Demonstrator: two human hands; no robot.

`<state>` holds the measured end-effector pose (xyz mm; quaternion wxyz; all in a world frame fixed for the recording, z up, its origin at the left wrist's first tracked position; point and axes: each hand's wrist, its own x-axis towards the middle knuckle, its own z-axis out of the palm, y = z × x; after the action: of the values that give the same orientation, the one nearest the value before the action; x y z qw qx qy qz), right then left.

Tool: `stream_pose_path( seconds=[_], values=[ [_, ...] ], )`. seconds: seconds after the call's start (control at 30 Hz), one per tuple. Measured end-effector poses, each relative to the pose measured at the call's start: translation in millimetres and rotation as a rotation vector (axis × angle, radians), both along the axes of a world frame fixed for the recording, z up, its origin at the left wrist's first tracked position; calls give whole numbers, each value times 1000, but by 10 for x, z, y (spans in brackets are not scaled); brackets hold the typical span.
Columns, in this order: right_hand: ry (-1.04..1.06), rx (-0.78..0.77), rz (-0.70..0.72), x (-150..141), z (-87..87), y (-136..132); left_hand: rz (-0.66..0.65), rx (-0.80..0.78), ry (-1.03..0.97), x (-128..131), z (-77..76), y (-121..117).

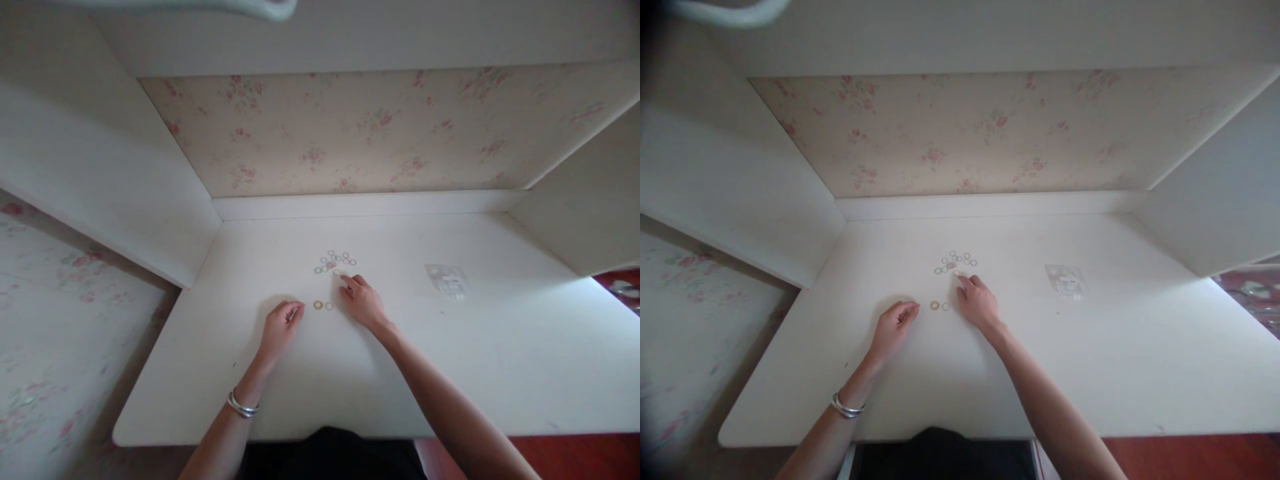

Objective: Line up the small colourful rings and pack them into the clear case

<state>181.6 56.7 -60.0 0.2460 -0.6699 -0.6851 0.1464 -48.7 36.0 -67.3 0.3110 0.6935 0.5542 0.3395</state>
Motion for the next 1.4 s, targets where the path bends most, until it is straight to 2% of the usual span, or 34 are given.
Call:
stream_pose_path(
  seconds=[0.13, 0.3, 0.53, 0.8, 1.17, 1.4],
  values=[
    [-140, -7, 34, -19, 16, 182, 2, -28, -55, 2, -1, 9],
    [-151, 14, 61, -36, -26, 190, -4, -35, -97, -25, 29, -4],
    [-52, 60, 148, -59, -28, 21, -36, -68, -91, -31, 59, 1],
    [81, 95, 252, -371, 72, -326, -34, -82, -99, -32, 81, -2],
    [58, 76, 299, -465, 50, -273, -49, -95, -91, -41, 108, -16],
    [115, 147, 215, -369, 20, -368, -44, -86, -104, -41, 101, -20]
  ],
)
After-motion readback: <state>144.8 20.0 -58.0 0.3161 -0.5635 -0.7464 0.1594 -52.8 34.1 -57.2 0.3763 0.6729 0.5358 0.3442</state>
